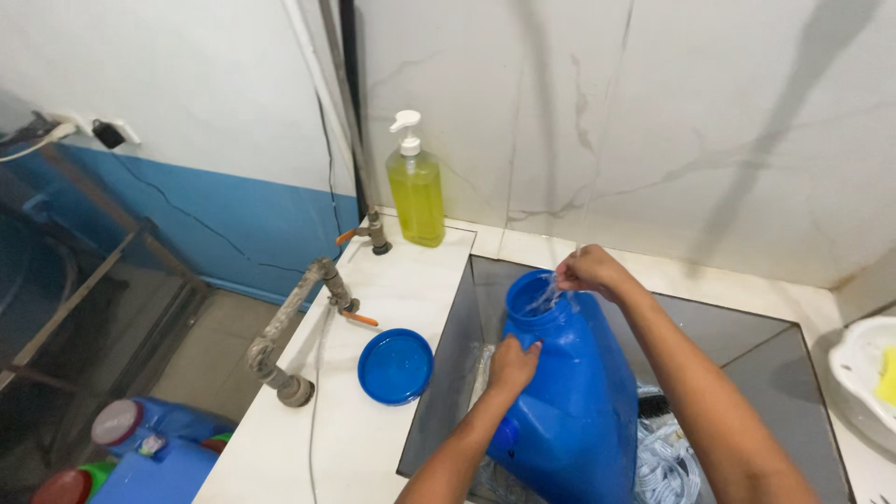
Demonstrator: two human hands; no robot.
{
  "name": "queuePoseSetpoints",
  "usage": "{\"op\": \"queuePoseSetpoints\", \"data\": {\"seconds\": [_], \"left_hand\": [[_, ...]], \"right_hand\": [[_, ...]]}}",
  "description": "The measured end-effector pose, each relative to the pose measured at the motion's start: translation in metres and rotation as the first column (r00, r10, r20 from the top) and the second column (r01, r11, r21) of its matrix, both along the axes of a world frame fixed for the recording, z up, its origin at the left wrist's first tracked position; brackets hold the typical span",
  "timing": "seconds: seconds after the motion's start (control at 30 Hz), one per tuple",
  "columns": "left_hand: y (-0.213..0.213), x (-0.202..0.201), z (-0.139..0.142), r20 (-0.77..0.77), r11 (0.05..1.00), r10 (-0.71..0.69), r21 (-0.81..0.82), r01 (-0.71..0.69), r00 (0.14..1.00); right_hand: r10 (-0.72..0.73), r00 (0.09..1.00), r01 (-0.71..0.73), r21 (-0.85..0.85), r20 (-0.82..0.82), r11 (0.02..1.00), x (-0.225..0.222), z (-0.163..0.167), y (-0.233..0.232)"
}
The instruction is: The person washes large blue plastic water jugs at a stainless steel sink. They rinse a jug lid under running water, scrub the jug exterior and cap with a yellow sponge and soapy water, rinse off the soap, scrub the lid and cap, and carry cleaned jugs to a stack of other colorful jugs on the floor.
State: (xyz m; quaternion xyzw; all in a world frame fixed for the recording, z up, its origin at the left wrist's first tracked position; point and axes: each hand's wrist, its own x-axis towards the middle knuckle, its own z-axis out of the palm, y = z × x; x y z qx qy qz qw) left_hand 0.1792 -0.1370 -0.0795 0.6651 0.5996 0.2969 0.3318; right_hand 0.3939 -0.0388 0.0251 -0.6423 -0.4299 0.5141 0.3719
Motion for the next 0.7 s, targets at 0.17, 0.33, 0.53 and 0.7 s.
{"op": "queuePoseSetpoints", "data": {"seconds": [0.17, 0.33, 0.53, 0.7], "left_hand": [[-0.018, -0.025, -0.017, 0.01, 0.999, 0.04, 0.036, -0.04, 0.999], [-0.029, -0.053, 0.007, 0.017, 0.987, -0.156, 0.044, 0.155, 0.988], [0.014, -0.012, 0.027, -0.281, 0.918, -0.309, 0.164, 0.362, 0.909], [0.033, 0.021, 0.035, -0.298, 0.86, -0.354, 0.269, 0.433, 0.887]], "right_hand": [[0.019, 0.987, -0.018, -0.009, 0.162, 1.0, -0.004, -0.002, 0.002], [0.108, 0.99, -0.098, -0.113, 0.086, 0.989, 0.0, 0.016, 0.006], [0.167, 0.975, -0.152, -0.11, 0.148, 0.982, -0.01, 0.038, 0.008], [0.087, 0.996, -0.087, 0.033, 0.001, 0.996, 0.005, 0.046, 0.015]]}}
